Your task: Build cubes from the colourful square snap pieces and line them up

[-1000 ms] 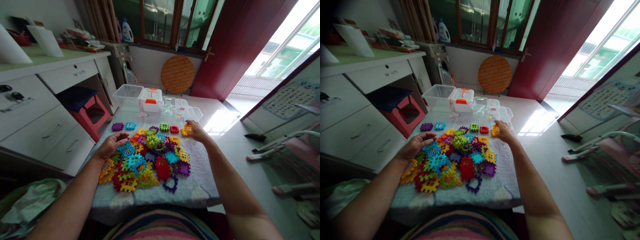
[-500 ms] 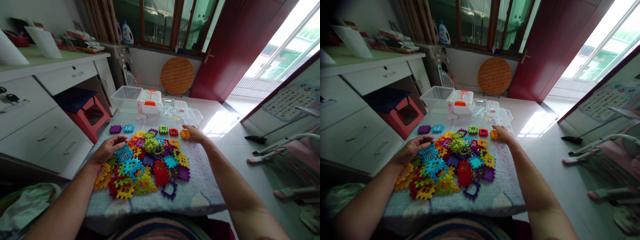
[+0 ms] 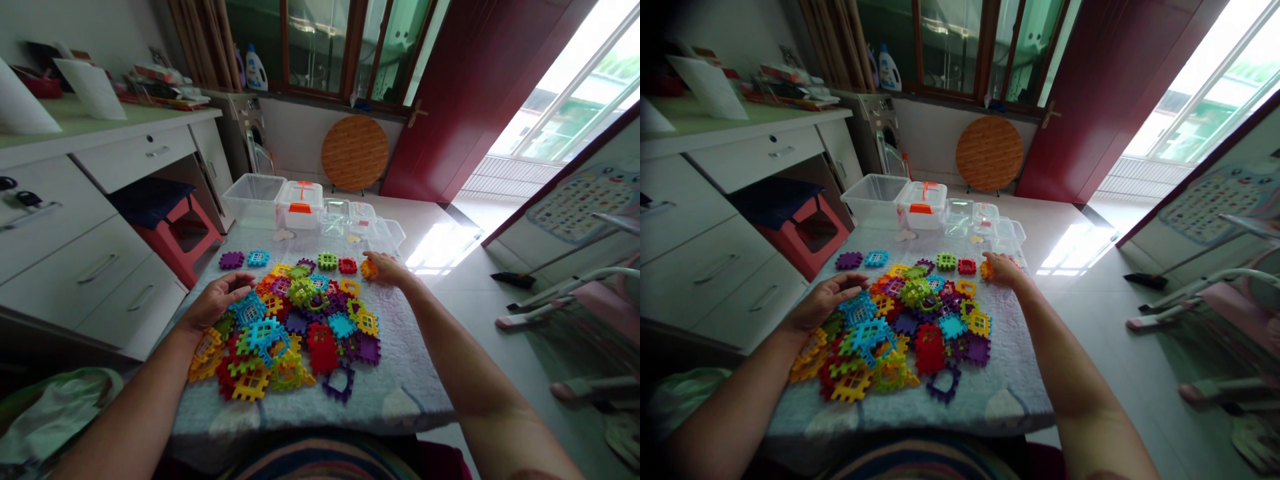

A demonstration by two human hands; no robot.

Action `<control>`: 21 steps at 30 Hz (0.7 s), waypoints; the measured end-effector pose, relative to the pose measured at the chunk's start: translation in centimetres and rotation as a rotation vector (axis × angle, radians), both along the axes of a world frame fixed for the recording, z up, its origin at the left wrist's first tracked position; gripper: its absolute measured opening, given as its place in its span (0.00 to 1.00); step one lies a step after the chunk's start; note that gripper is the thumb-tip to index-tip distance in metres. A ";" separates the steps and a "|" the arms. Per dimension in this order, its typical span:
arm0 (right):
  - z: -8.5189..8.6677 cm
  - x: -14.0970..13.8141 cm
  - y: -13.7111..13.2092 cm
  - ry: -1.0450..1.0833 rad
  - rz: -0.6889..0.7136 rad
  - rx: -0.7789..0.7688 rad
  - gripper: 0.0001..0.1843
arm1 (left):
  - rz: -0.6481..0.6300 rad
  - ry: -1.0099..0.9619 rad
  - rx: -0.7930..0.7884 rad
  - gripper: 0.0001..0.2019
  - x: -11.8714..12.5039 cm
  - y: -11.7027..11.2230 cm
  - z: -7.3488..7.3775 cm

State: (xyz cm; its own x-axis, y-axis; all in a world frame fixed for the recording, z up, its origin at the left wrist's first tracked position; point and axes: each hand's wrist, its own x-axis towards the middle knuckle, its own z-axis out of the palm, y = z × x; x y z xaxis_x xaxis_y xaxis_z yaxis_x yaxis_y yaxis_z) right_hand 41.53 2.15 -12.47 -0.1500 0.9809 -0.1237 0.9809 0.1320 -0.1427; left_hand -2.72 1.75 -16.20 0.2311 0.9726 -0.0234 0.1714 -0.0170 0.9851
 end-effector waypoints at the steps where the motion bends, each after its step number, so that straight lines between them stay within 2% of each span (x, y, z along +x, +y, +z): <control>1: 0.0 -0.1 0.0 -0.008 0.000 -0.001 0.43 | -0.003 0.000 0.000 0.26 -0.1 0.0 -0.1; 4: 0.3 -0.2 -0.2 -0.011 -0.010 0.023 0.45 | -0.005 0.002 0.004 0.26 -0.1 0.0 -0.1; 7: 0.9 -0.5 -1.3 0.052 -0.016 0.132 0.45 | -0.025 0.058 0.018 0.27 0.2 -0.1 0.4; 12: 1.5 -2.5 -5.3 0.329 0.031 0.380 0.31 | -0.123 0.282 0.114 0.25 1.1 -0.5 2.5; 16: 0.6 -4.7 -8.3 0.538 0.046 0.377 0.21 | -0.184 0.435 0.201 0.22 1.7 -0.5 3.9; 21: -1.5 -5.8 -9.1 0.559 -0.062 0.486 0.16 | -0.199 0.580 0.365 0.18 3.1 0.1 5.6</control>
